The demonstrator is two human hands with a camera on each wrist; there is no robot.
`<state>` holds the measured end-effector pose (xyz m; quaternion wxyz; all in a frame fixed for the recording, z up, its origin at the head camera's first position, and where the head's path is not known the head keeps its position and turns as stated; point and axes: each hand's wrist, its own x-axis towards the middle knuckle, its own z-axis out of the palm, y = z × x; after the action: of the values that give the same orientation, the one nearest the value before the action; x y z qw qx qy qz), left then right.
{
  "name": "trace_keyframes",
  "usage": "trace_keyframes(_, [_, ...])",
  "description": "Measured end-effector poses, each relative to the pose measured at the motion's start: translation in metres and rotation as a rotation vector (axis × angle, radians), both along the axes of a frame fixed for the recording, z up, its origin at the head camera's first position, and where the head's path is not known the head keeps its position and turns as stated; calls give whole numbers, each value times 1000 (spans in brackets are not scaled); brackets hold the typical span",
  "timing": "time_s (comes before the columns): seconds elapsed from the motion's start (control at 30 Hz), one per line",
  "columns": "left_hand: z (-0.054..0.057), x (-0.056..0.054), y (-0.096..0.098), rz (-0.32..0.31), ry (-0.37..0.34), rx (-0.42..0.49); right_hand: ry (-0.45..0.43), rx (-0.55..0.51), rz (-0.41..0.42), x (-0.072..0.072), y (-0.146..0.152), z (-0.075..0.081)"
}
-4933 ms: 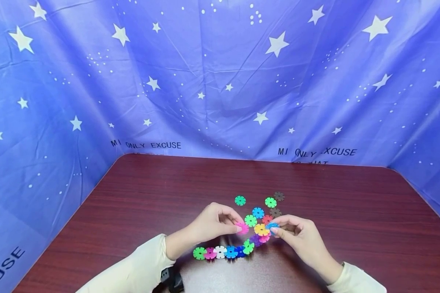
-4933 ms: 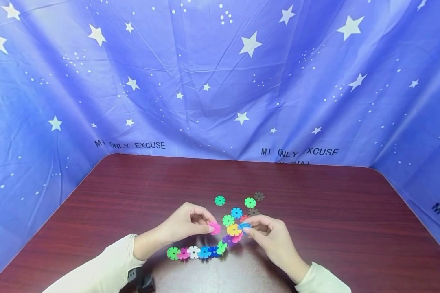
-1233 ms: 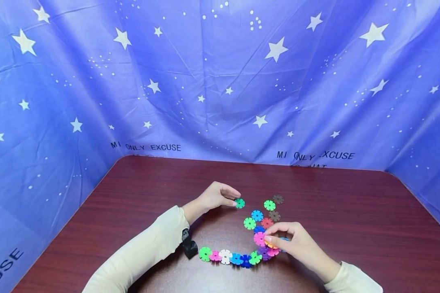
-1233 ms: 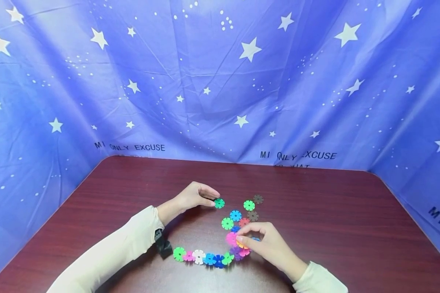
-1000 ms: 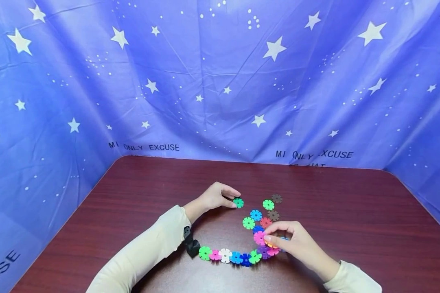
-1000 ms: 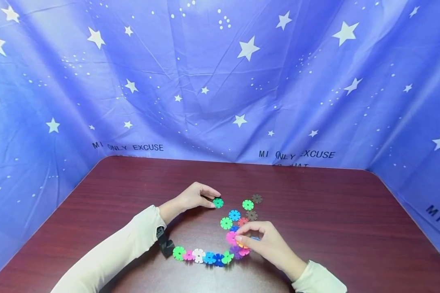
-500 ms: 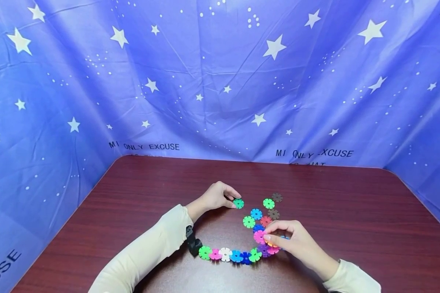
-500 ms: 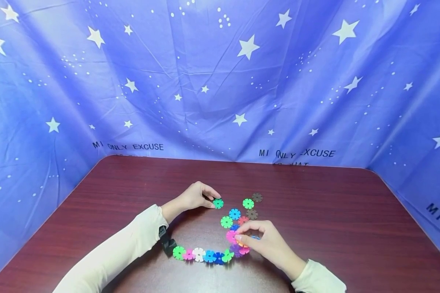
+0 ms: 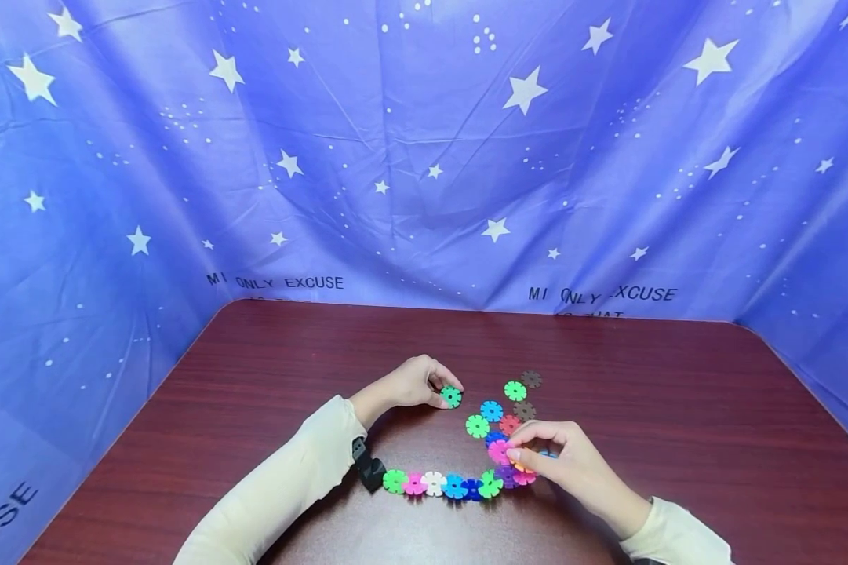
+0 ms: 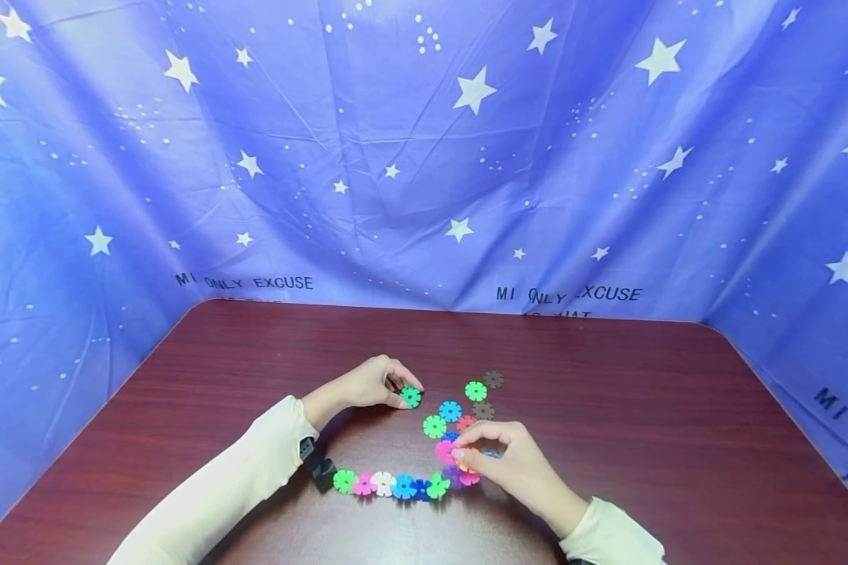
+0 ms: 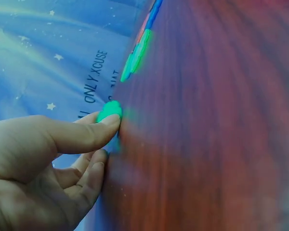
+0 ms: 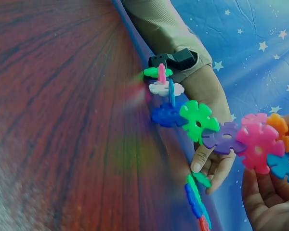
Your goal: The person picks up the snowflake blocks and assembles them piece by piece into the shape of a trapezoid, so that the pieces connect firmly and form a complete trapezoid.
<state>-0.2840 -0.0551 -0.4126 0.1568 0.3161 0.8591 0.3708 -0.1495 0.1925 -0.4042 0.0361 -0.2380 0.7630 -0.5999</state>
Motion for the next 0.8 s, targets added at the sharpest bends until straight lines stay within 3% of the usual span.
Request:
trace_keyframes(0.17, [0,4,-10,45,-90,69,50,7,-57,0,-1,0])
trace_keyframes(0.4, [5,12,-31,130,-330,195,10,-2,-179,3,-3,1])
trace_keyframes(0.57, [16,33,-31,196,-463,321,52,-15,-239,4,-5,1])
trace_keyframes(0.8, [27,67,-13,166,-540,460,136,-44,-247,5,-8,1])
